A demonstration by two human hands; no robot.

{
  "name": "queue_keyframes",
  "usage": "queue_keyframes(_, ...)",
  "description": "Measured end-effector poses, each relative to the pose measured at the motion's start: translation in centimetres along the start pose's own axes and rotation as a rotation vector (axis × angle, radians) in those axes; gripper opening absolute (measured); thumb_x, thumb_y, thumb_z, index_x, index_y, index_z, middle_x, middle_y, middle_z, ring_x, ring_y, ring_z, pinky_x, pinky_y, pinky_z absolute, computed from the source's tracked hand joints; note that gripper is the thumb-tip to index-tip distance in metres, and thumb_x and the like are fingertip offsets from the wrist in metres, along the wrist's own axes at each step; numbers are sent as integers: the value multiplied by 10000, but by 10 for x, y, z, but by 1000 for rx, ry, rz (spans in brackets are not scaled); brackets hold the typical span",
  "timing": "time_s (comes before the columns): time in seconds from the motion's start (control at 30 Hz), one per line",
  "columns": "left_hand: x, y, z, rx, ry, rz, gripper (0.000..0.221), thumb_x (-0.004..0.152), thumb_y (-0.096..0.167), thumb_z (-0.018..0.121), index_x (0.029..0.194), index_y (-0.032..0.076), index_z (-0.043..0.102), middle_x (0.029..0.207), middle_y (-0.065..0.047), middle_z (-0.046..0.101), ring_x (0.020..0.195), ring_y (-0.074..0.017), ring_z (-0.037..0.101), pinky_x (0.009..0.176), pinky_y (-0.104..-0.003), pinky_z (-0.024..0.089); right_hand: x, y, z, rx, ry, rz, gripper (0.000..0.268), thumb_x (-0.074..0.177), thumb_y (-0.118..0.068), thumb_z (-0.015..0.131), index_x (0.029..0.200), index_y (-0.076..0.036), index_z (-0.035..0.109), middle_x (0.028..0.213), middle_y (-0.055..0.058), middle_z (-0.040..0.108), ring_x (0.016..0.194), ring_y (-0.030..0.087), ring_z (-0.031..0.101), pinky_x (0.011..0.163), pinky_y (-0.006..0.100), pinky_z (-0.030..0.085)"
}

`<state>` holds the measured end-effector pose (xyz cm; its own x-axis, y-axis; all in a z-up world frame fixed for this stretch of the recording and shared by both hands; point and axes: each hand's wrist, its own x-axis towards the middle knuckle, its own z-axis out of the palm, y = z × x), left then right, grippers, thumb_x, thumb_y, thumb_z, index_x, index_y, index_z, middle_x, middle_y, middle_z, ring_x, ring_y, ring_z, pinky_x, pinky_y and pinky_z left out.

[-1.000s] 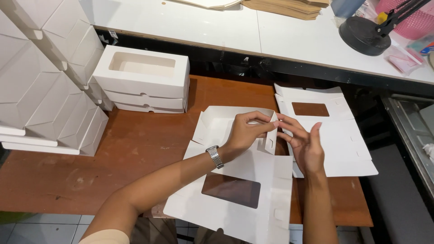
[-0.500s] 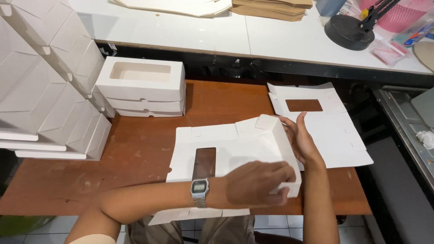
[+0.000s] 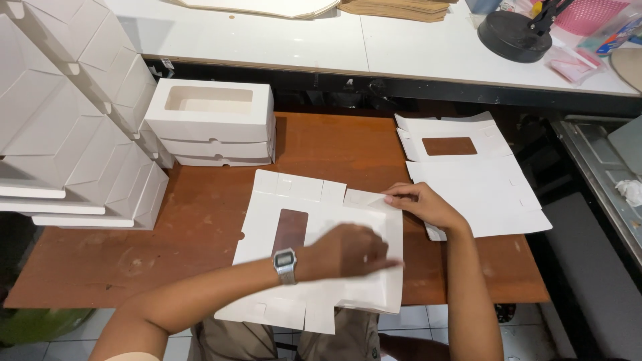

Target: The person folds flat white cardboard sheets into rectangular boxes with clear windows. They fold the side flaps, tuck tabs into slots, and press the edges to form the box shape. Completed boxes are stacked on the table. The person repeats the process with additional flat sheets.

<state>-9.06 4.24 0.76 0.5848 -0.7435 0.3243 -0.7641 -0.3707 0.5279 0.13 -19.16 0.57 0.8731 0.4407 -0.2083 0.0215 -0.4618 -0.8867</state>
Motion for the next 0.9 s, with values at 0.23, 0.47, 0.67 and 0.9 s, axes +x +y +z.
queue_keyframes(0.23, 37, -76, -12, 166, -127, -342, 624, 817, 556, 755, 1256, 137, 610, 1231, -85, 594, 1156, -273, 547, 907, -379, 447, -6, -10, 5, 50, -33, 53, 323, 826, -152, 830, 1116, -10, 803, 901, 101, 742, 890, 196, 637, 909, 388, 552)
queue_keyframes(0.47, 35, -75, 24, 422, 181, 157, 460, 911, 396, 664, 1224, 74, 559, 1109, -91, 493, 1088, -269, 446, 882, -379, 350, 16, 42, -2, 65, -105, 68, 311, 742, -113, 903, 1023, -30, 797, 821, 57, 693, 798, 158, 624, 697, 295, 555)
queue_keyframes(0.67, 32, -84, 41, 435, 344, 298, 113, 1026, 185, 558, 953, 99, 554, 886, -20, 461, 826, -211, 459, 696, -324, 347, 10, 39, -6, 81, -142, 53, 292, 753, -101, 890, 1019, -23, 798, 803, 64, 701, 773, 138, 606, 644, 273, 550)
queue_keyframes(0.9, 20, -83, 40, 195, 198, 194, 55, 990, 124, 599, 968, 121, 549, 843, -9, 509, 812, -187, 522, 702, -315, 411, -6, -9, -5, 82, -155, 112, 195, 860, -140, 799, 980, 14, 813, 761, 132, 762, 722, 198, 684, 779, 391, 609)
